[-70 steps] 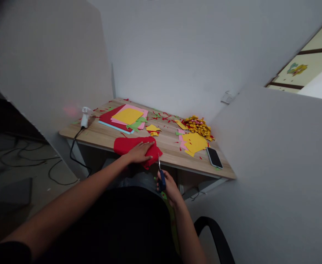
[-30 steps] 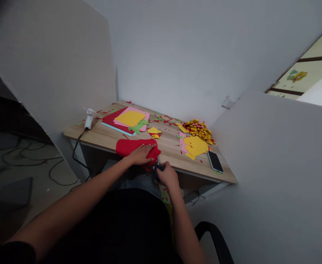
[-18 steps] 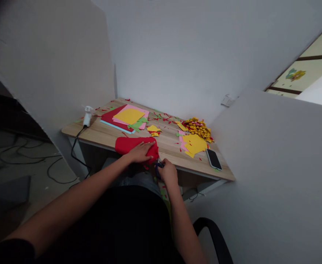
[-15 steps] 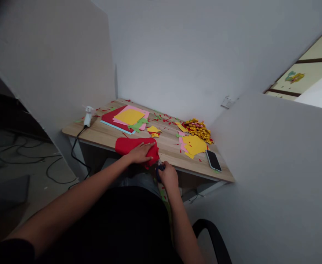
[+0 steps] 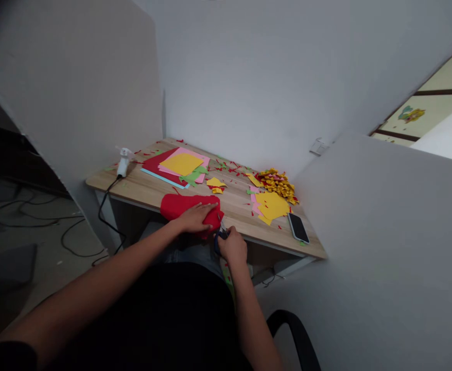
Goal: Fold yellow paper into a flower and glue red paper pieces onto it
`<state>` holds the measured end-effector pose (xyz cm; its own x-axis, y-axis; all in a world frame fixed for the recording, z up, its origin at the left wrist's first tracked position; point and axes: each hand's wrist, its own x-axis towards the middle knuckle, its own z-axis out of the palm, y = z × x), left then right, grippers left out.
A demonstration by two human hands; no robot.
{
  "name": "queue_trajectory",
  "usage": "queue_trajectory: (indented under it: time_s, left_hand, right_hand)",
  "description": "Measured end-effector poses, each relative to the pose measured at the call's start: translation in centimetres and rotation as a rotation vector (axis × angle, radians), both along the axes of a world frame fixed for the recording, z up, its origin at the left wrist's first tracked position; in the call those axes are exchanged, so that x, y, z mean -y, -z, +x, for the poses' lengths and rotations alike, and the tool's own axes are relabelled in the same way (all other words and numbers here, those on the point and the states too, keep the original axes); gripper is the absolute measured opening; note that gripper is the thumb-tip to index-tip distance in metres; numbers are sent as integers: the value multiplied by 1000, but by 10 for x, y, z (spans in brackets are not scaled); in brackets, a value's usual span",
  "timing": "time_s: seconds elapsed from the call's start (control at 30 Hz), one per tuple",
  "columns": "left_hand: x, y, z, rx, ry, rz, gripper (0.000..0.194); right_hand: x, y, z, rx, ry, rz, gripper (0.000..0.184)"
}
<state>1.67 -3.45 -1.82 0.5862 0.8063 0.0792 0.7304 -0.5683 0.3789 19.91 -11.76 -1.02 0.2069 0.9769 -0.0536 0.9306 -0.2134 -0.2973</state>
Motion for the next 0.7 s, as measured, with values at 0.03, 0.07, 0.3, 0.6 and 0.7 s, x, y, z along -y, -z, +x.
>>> queue_trajectory:
  time_s: [0.03, 0.07, 0.3, 0.6, 0.7]
  left_hand:
    - [1, 0, 0, -1, 0, 2, 87]
    - [3, 0, 0, -3, -1, 4, 88]
    - [5, 0, 1, -8, -1, 14, 87]
    - [7, 0, -2, -10, -5, 9, 87]
    - [8, 1, -3, -9, 1, 13, 87]
  right_hand:
    - [-1, 0, -1, -1, 5, 0, 43]
    - [-2, 0, -1, -4, 8, 1, 42]
    - [-2, 5, 17, -73, -54, 21, 28]
    - [3, 12, 24, -142, -82, 33, 41]
    - [1, 12, 24, -149, -79, 31, 41]
